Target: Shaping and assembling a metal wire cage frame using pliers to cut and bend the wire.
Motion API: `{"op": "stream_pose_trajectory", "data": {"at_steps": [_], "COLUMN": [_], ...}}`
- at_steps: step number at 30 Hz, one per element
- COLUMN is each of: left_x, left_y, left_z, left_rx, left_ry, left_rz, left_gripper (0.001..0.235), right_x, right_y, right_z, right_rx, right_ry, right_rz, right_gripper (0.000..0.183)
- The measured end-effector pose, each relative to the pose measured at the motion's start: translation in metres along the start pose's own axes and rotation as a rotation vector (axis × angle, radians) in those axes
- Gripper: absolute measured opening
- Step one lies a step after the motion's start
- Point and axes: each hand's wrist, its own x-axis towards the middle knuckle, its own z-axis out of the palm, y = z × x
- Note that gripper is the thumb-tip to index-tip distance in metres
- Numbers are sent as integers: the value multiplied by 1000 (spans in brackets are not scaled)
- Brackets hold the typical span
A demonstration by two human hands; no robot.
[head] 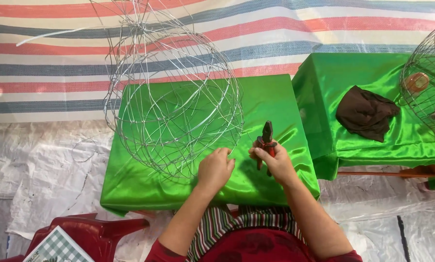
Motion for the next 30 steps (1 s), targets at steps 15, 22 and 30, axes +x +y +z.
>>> {"op": "stream_pose_trajectory", "data": {"at_steps": [15, 22, 30], "left_x": [2, 0, 2], "left_y": [-13, -16, -7], "left_z": [29, 15, 24], "left_rx": [-206, -196, -692], "left_ry": [353, 232, 544], "left_rz": [-14, -18, -61], "left_gripper": [63, 59, 58], "right_x": [0, -4, -6], "right_y": [57, 61, 71], "right_z": [46, 47, 41], "right_rx": [265, 333, 317], "right_ry": [87, 106, 96], "right_rz": [492, 517, 399], "right_gripper": [36, 39, 38]}}
